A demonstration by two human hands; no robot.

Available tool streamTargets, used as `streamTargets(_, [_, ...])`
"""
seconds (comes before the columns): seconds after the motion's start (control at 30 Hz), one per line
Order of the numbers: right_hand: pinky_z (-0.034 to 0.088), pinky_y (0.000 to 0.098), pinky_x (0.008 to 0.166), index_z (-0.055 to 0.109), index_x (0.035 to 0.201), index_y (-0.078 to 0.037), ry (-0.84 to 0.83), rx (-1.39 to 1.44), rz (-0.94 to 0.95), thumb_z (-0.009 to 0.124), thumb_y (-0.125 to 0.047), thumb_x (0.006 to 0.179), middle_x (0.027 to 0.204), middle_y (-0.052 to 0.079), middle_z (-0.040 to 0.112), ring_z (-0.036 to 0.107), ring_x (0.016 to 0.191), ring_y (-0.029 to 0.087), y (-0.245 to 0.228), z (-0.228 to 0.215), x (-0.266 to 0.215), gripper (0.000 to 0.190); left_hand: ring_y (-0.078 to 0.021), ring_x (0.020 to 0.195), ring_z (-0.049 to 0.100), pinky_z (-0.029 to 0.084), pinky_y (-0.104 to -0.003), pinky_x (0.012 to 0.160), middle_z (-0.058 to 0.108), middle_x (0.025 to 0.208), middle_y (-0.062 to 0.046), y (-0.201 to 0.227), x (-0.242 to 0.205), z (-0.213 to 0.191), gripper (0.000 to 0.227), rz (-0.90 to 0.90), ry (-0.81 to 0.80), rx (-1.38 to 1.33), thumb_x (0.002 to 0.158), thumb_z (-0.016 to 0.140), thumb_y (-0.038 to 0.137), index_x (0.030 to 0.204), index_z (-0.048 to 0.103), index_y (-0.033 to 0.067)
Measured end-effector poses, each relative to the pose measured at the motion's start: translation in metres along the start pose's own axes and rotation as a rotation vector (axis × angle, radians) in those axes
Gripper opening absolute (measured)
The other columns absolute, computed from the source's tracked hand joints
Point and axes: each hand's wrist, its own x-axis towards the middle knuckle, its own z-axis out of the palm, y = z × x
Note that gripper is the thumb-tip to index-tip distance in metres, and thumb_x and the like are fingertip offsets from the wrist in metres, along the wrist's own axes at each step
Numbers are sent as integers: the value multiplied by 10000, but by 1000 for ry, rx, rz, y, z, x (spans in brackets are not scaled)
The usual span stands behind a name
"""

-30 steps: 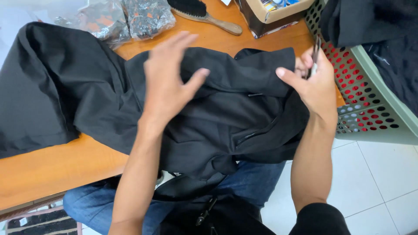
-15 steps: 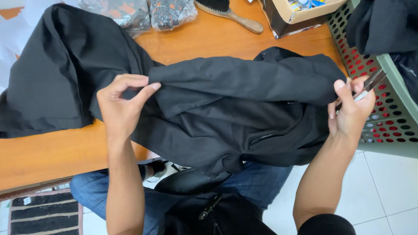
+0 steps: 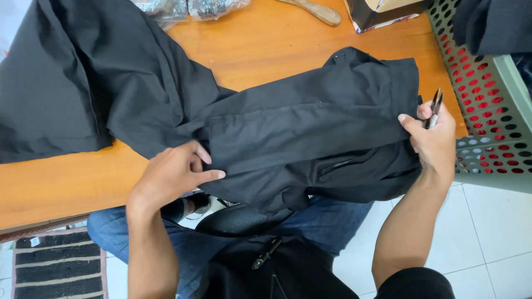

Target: The person uses a seam ripper to cut loose threads on a black garment laid on a wooden table. They manipulate the fabric to access different seams and remove excess thread from the garment's edges and pockets.

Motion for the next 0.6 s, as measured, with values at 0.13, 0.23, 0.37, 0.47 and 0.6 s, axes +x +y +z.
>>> streamTargets(0.13, [291,177,641,270,758,-171,47,-139,-135,583,-74,827,729,-55,290,265,624,44,3,-5,-2,335,-56,463,284,301,-198,507,325,488,59,29,-25,0,266,468,677,-72,756,737,222,745,492,121])
streamTargets(0.23, [376,232,718,319,803,-114,135,-185,-317,630,-53,862,962,33,475,412,742,97,2,-6,-2,323,-107,628,466,391,-198,581,468,698,19,61,-8,13,107,975,656,-30,799,684,122,868,603,127])
streamTargets(0.37, [346,269,662,280,803,-63,411,-83,-516,572,24,911,790,63,404,356,700,139,-10,3,-12,322,-164,631,463,364,-277,509,480,827,2,60,39,39,243,958,681,329,812,653,218,1038,593,152])
streamTargets(0.47, [330,246,703,233,771,-87,277,-16,-580,539,53,952,713,29,273,406,732,113,-30,22,-25,382,-163,555,405,307,-277,494,429,798,-12,60,56,47,304,979,634,366,791,680,259,1074,601,179])
streamTargets(0.6, [334,249,702,282,765,-89,133,-24,-594,573,-55,920,751,45,424,353,674,119,-39,45,-30,332,-163,552,381,258,-285,488,380,725,-3,60,66,51,61,1124,753,343,809,682,191,869,674,181])
